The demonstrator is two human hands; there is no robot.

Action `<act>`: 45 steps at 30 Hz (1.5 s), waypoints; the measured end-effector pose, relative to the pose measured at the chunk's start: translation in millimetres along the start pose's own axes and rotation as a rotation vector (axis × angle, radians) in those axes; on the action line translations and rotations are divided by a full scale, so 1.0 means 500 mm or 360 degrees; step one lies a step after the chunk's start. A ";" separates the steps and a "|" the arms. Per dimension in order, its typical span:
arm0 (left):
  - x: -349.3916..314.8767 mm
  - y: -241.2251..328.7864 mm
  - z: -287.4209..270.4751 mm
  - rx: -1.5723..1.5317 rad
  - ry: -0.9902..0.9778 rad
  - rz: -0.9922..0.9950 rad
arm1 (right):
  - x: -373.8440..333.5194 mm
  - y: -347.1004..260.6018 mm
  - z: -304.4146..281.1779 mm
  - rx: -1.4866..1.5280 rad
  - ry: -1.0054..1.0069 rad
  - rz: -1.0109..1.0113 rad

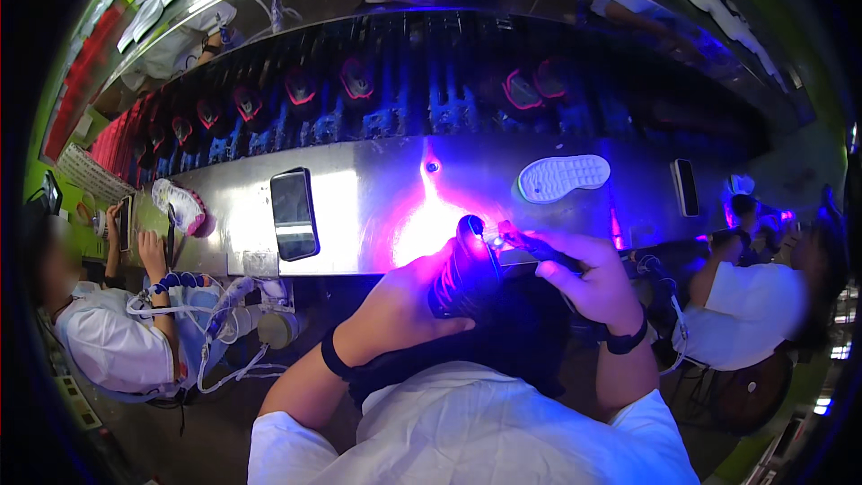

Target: Applying adhesive to the edge of a shoe component using a small brush.

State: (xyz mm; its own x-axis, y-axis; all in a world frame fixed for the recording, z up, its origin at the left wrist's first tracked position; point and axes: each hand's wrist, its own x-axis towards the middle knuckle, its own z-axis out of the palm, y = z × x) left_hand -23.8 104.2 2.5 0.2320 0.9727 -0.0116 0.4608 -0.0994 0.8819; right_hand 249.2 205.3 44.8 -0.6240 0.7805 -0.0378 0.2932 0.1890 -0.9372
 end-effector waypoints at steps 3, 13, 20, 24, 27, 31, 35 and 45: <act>-0.018 0.029 0.013 -0.0241 -0.0048 0.0072 | -0.037 -0.007 0.003 0.0005 -0.0005 -0.0027; -0.045 0.069 0.041 -0.1021 -0.0310 -0.0122 | -0.125 -0.007 -0.004 -0.0244 0.0027 -0.0176; -0.039 0.053 0.046 -0.1413 -0.0293 -0.0393 | -0.123 0.031 0.023 -0.0089 0.0065 -0.0047; -0.014 0.032 0.053 -0.1600 -0.0160 -0.0460 | -0.180 0.063 0.014 0.0000 -0.0088 0.0192; 0.012 0.025 0.056 -0.1457 -0.0209 -0.0578 | -0.198 0.083 -0.019 0.0081 -0.0208 0.0323; 0.034 0.045 0.059 -0.1216 -0.0072 -0.0455 | -0.133 0.068 -0.036 0.0168 -0.0171 0.0463; 0.014 0.037 0.054 -0.1325 -0.0057 -0.0517 | -0.140 0.082 -0.032 0.0245 -0.0238 0.0361; -0.049 0.011 0.068 -0.1347 0.0190 -0.0559 | -0.177 0.043 -0.026 -0.0007 -0.0352 0.0293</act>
State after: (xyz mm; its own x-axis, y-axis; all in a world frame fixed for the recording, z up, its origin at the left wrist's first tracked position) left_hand 2.1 72.9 -8.3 0.0856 0.9378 -0.3364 -0.3027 0.3461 0.8880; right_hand 320.1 147.9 32.6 -0.7026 0.6531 -0.2826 0.4191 0.0589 -0.9060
